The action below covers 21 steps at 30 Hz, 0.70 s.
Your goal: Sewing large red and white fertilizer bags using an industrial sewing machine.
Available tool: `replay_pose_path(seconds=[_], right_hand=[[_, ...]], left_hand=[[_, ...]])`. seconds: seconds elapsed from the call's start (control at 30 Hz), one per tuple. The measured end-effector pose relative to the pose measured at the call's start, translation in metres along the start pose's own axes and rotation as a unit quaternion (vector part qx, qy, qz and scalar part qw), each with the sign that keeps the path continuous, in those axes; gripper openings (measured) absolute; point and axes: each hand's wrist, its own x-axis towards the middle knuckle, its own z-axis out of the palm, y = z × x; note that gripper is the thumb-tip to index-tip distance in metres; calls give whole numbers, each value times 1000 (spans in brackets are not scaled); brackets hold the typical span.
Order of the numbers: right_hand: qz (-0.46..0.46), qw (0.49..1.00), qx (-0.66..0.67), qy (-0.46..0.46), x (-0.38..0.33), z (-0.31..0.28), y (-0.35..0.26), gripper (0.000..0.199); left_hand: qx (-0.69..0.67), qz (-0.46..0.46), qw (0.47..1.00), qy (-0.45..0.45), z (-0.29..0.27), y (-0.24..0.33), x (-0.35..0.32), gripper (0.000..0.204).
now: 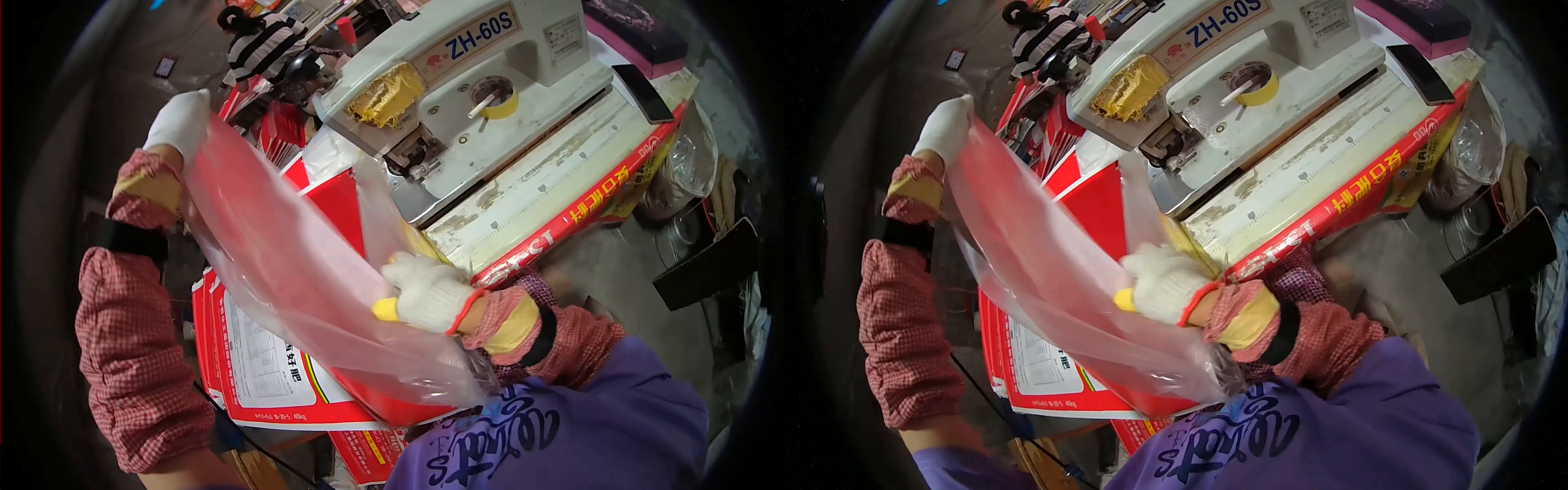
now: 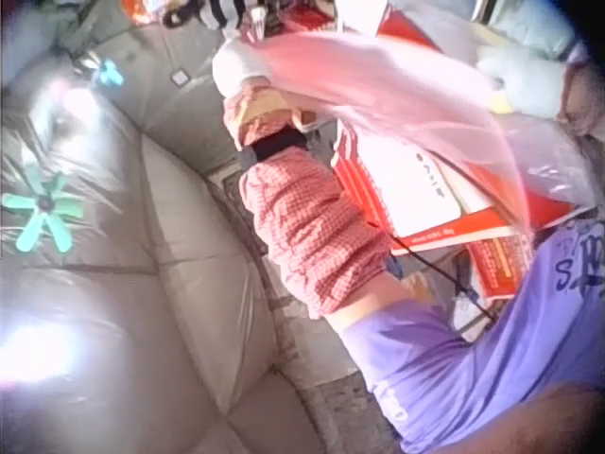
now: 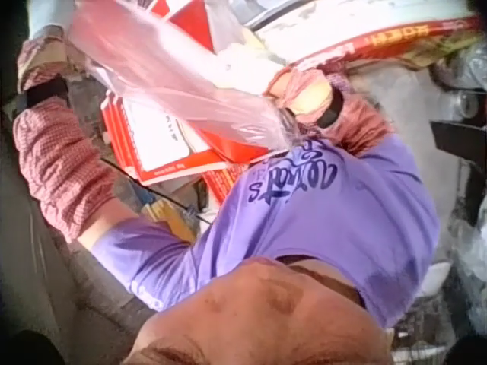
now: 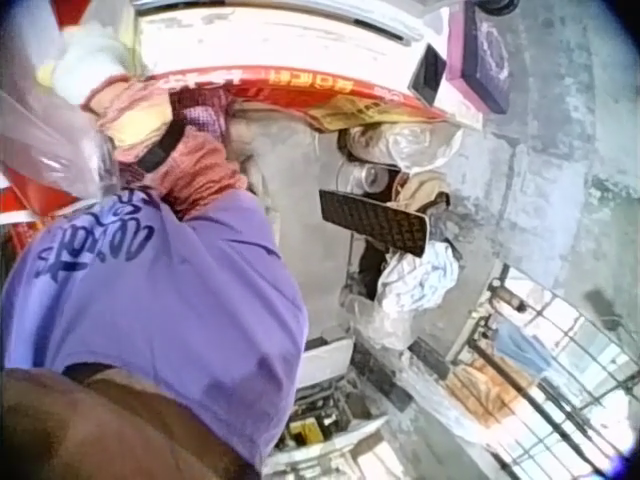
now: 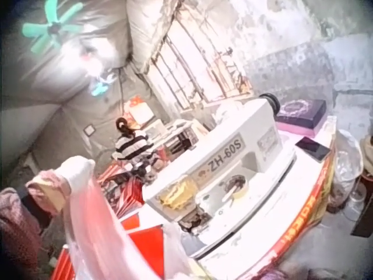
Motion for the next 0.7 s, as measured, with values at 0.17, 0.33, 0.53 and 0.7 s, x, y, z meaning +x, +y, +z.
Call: replay_pose_path(seconds=[0.17, 0.33, 0.53, 0.7], right_hand=[[-147, 957, -52, 245, -16, 47, 5, 29], [33, 943, 330, 13, -103, -9, 49, 18], [247, 752, 608, 66, -142, -8, 101, 28], [194, 781, 559, 201, -131, 0, 86, 26]], left_hand=[[-88, -63, 981, 160, 81, 62, 39, 20], [-64, 109, 947, 295, 191, 186, -19, 22], [-285, 165, 921, 210, 217, 219, -26, 17], [-385, 191, 836, 341, 235, 215, -10, 15]])
